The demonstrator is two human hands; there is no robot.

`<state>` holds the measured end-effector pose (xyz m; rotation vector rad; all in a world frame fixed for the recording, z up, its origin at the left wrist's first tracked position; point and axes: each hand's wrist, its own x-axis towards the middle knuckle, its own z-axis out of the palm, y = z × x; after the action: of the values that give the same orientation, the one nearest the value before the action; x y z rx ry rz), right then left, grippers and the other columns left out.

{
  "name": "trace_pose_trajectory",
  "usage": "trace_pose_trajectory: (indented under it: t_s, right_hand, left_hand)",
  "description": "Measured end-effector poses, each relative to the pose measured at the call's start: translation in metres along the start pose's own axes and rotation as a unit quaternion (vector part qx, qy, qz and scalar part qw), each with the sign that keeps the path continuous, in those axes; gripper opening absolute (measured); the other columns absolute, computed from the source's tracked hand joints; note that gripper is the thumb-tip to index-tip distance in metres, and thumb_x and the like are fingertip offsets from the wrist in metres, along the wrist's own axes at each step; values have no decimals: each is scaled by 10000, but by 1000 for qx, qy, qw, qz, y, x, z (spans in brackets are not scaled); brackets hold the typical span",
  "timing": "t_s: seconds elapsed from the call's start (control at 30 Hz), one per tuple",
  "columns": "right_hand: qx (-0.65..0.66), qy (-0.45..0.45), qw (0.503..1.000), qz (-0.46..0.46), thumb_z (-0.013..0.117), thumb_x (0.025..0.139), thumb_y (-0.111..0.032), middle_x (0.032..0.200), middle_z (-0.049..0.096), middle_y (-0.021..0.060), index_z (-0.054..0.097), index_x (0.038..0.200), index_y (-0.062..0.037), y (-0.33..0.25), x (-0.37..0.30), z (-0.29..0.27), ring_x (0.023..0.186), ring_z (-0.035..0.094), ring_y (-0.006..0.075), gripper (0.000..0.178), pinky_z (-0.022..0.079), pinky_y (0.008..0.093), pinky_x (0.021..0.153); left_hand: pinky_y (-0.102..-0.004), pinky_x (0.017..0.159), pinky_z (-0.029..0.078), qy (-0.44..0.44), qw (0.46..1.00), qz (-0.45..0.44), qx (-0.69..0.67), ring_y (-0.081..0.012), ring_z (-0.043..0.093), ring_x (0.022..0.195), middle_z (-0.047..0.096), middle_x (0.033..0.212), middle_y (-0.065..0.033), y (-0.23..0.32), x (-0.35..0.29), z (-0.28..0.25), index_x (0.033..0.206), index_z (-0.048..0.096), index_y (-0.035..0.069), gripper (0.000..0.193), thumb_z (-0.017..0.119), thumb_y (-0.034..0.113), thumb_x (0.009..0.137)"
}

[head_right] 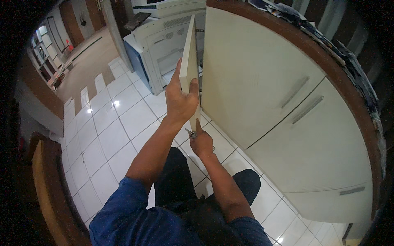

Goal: The person is assembling a white kitchen cabinet unit. They use a screwdriver to tighten screws on the hinges and align the cabinet doors. The person repeatedly opens and closes the doors to check the fit and alignment while working on the hardware.

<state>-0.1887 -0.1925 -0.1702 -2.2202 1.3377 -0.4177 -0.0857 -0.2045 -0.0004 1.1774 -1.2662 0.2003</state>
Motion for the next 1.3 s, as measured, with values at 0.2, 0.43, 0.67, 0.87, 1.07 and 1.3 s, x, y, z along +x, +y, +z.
trace_pose_trajectory:
  t_s: [0.2,0.43,0.67,0.87,1.07,1.3]
  right_hand:
    - [29,-26,999,-30,587,960,-353,869,695,254,265,1535,-109,20,-2,52,791,679,427,703,534,497,719]
    - [49,-32,997,-44,577,952,-364,1001,673,309,125,1558,-59,-4,7,76,860,681,438,815,550,482,782]
    - [37,-40,997,-55,615,930,-320,936,695,270,136,1559,-62,-7,-5,91,822,682,432,832,547,488,752]
    - [39,-74,992,-98,644,859,-192,1024,676,266,72,1547,-3,-6,-26,102,813,688,403,915,553,489,727]
    - [26,-76,983,-167,678,818,-168,1076,655,283,89,1523,44,3,-45,99,792,684,407,943,557,494,688]
    - [20,-92,964,-248,683,804,-142,981,667,246,182,1501,52,19,-57,83,749,677,371,880,554,470,645]
  left_hand:
    - [-393,976,481,-43,998,-42,-32,-359,625,1142,588,1274,-289,-4,12,-33,1432,380,-83,584,591,8,896]
    - [-405,977,481,-42,998,39,19,-413,630,1121,592,1252,-316,-23,16,-54,1426,371,-96,589,583,10,887]
    - [-387,999,463,-60,996,-58,2,-377,615,1165,598,1282,-275,-14,5,-83,1445,365,-84,591,575,26,903]
    - [-336,984,465,-26,991,-127,-39,-239,611,1138,602,1284,-221,11,-14,-106,1451,354,-95,562,553,34,941]
    - [-350,980,467,-36,990,-133,10,-268,608,1128,591,1268,-256,40,-32,-119,1495,235,-106,644,540,23,943]
    - [-407,1058,414,-26,995,-32,87,-371,520,1274,411,1429,-349,49,-65,-125,1504,121,-132,746,541,-27,896]
